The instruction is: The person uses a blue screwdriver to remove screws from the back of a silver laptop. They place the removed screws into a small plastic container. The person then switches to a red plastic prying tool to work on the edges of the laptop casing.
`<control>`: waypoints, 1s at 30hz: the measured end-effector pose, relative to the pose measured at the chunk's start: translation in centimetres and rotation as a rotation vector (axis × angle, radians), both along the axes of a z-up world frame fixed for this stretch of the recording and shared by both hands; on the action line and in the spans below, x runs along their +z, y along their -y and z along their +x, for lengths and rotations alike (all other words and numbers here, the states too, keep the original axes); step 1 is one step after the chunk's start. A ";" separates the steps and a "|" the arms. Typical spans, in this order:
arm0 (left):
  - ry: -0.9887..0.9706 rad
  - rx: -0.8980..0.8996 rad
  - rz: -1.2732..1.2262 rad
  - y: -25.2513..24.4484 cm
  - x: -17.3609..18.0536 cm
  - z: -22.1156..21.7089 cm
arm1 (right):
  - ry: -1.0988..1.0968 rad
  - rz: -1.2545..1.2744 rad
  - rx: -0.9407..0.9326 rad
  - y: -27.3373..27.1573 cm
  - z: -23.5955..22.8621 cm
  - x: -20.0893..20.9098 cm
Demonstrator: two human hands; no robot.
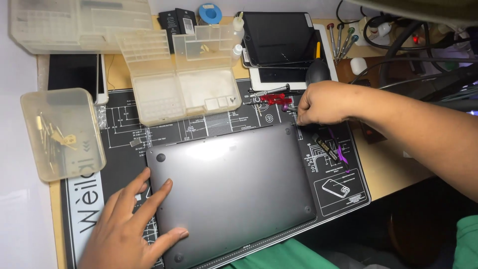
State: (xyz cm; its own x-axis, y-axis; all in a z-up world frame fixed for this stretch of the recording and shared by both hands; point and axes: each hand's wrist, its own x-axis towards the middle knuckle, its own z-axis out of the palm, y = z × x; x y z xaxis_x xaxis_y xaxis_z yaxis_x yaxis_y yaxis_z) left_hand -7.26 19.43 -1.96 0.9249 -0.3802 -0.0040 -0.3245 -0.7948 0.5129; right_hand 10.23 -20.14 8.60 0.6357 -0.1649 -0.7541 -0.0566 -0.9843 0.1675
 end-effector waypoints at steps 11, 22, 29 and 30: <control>-0.074 0.048 0.077 -0.3 -1.2 0.0 | -0.050 -0.150 0.499 -1.3 -1.5 1.1; -0.110 0.051 0.075 0.1 0.1 -0.1 | 0.030 -0.184 0.692 -2.1 -2.2 2.4; -0.032 0.021 0.060 0.0 0.0 -0.2 | -0.022 -0.193 0.764 -0.1 -1.3 0.7; -0.021 0.019 0.050 0.1 0.0 -0.3 | -0.017 -0.193 0.787 0.0 -1.3 0.6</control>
State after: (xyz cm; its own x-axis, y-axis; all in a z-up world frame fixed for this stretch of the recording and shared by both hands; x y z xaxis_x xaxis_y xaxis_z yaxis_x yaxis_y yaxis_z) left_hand -7.51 19.37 -1.91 0.9315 -0.3613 -0.0418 -0.2987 -0.8256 0.4787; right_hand 8.95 -20.14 9.18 0.6082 0.1972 -0.7689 0.6444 -0.6883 0.3332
